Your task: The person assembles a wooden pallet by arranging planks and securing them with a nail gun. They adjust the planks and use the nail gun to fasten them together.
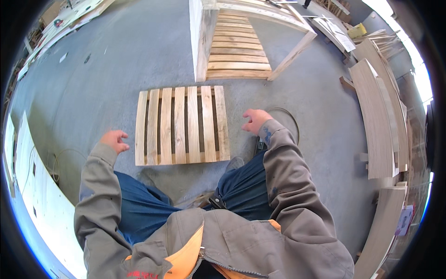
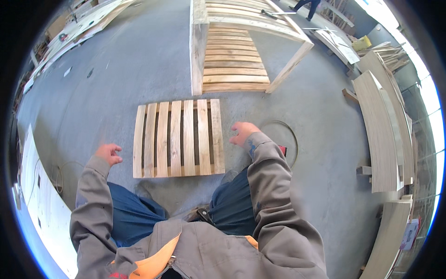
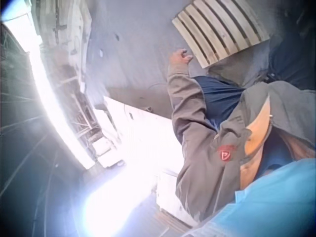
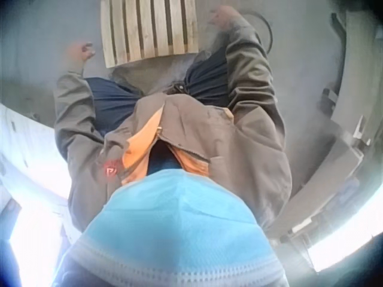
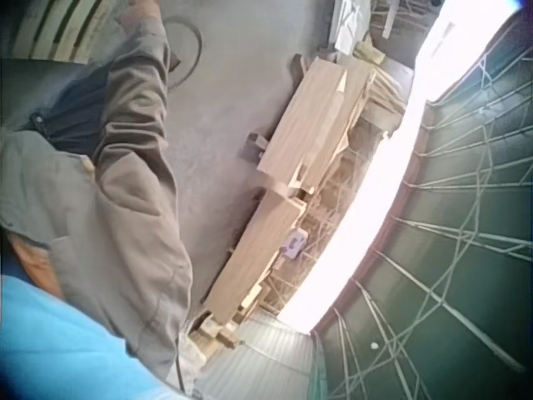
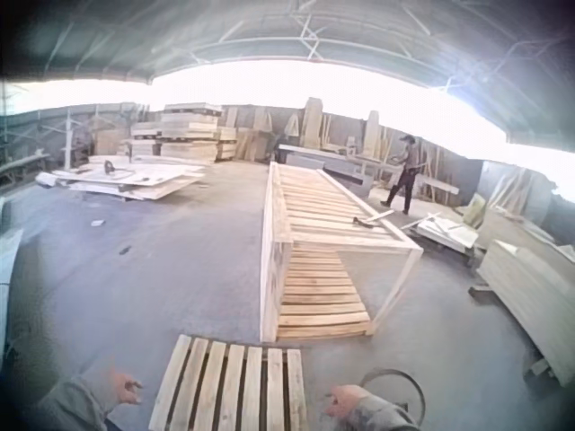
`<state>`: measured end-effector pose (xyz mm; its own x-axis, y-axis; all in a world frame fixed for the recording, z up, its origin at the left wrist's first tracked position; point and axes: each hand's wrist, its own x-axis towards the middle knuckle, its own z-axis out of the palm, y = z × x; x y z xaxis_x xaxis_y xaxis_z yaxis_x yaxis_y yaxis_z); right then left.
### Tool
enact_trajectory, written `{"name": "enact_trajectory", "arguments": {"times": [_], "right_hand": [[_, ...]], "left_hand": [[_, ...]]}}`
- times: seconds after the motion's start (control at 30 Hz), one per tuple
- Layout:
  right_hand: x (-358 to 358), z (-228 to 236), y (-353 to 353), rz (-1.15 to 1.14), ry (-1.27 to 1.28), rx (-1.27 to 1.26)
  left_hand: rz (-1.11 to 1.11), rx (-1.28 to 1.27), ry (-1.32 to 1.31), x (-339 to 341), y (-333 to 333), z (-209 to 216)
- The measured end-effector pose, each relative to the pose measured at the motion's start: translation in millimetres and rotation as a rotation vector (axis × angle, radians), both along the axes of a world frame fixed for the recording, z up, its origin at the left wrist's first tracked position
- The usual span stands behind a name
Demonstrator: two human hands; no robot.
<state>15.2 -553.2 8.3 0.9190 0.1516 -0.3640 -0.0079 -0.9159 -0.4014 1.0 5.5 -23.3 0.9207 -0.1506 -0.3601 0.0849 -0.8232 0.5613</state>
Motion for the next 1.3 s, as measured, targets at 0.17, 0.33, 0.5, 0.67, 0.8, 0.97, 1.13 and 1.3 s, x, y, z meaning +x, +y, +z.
{"name": "enact_trajectory", "arguments": {"times": [0.17, 0.33, 0.5, 0.67, 0.8, 0.97, 1.13, 1.3], "right_hand": [[0, 4, 3, -0.015, 0.032, -0.023], [-5, 6, 2, -0.021, 0.038, -0.022], [-4, 12, 9, -0.070, 0.093, 0.010], [-3, 5, 4, -0.069, 0.091, 0.019], [-1, 2, 2, -0.058, 0.083, 0.004], [-1, 2, 5, -0.040, 0.062, -0.008], [-2, -3, -1, -0.028, 0.020, 0.013], [-1, 1, 4, -0.027, 0.052, -0.026]], "left_hand": [[0.005, 0.014, 0.010, -1, 3, 4], [0.016, -0.009, 0.046, -2, 0, 5], [0.014, 0.010, 0.040, -2, 2, 8], [0.000, 0.023, 0.042, -3, -8, 18], [0.004, 0.046, 0.052, 0, -7, 19], [0.015, 0.049, 0.066, -1, -5, 17], [-0.009, 0.033, 0.044, 1, -3, 13], [-0.015, 0.053, 0.039, 0, 0, 11]]}}
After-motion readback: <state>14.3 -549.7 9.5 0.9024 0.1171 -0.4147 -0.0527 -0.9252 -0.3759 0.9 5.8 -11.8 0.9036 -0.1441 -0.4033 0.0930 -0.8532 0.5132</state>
